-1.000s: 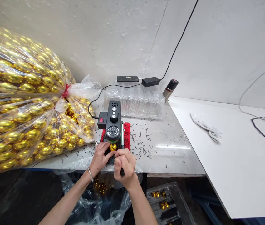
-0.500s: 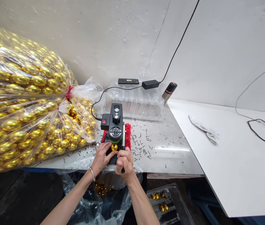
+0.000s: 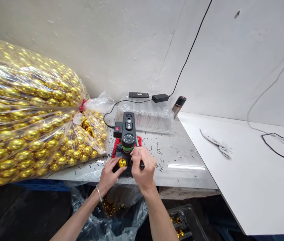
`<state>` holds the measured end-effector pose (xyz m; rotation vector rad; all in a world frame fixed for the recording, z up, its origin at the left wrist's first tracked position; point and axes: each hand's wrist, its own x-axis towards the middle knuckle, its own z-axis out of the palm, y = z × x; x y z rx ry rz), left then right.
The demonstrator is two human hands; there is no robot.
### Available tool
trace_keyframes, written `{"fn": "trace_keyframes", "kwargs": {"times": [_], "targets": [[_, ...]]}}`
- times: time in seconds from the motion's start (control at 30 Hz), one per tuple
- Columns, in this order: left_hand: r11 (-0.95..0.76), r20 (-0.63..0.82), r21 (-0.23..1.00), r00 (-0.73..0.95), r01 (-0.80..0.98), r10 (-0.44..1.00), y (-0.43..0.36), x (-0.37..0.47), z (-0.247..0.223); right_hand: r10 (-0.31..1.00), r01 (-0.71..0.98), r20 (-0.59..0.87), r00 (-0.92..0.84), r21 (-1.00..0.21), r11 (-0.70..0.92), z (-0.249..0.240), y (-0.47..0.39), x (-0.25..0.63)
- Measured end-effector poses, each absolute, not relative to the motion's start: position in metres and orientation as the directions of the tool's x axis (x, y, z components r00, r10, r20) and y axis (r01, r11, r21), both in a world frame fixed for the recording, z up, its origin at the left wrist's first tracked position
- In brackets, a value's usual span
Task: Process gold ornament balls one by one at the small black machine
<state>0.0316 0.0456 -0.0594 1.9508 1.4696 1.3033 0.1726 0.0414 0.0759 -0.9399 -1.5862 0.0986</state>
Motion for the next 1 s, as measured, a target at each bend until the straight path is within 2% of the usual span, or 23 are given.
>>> {"fn": "trace_keyframes", "kwargs": {"times": [0.13,0.23,0.3,0.4,0.5,0.57,0.6,0.67,0.83,1.0], "targets": [[-0.523,0.415,0.698,0.319,0.489,0.852,-0.014,0.022,-0.074,0.586,0.497,0.809,0.043,-0.527,0.69,0.074,0.041,0.172],[-0.536,0.374,0.685,0.393,0.493,0.84,-0.042,0.02,-0.087,0.554,0.485,0.832,0.038,-0.5,0.717,0.062,0.041,0.172],[-0.526,0.391,0.688,0.354,0.501,0.849,-0.037,0.015,-0.084,0.541,0.479,0.841,0.024,-0.485,0.732,0.057,0.042,0.172],[-0.518,0.543,0.615,0.158,0.594,0.825,0.007,-0.008,-0.056,0.529,0.478,0.849,0.005,-0.467,0.744,0.054,0.042,0.173],[-0.293,0.591,0.488,-0.064,0.822,0.804,0.071,-0.044,-0.011,0.519,0.474,0.855,0.001,-0.457,0.752,0.053,0.042,0.173],[-0.135,0.486,0.343,-0.053,0.929,0.873,0.111,-0.064,0.015,0.518,0.474,0.856,0.003,-0.457,0.753,0.053,0.041,0.173],[-0.073,0.375,0.252,-0.028,0.965,0.927,0.127,-0.07,0.025,0.519,0.476,0.855,0.003,-0.458,0.751,0.053,0.041,0.173],[-0.059,0.195,0.142,0.03,0.988,0.98,0.153,-0.076,0.035,0.523,0.479,0.852,-0.001,-0.459,0.749,0.053,0.041,0.173],[-0.084,0.03,0.135,0.081,0.987,0.996,0.179,-0.063,0.026,0.507,0.483,0.862,-0.015,-0.438,0.758,0.052,0.041,0.173],[-0.087,-0.01,0.162,0.089,0.983,0.996,0.184,-0.052,0.015,0.501,0.498,0.866,-0.012,-0.429,0.754,0.05,0.041,0.173]]}}
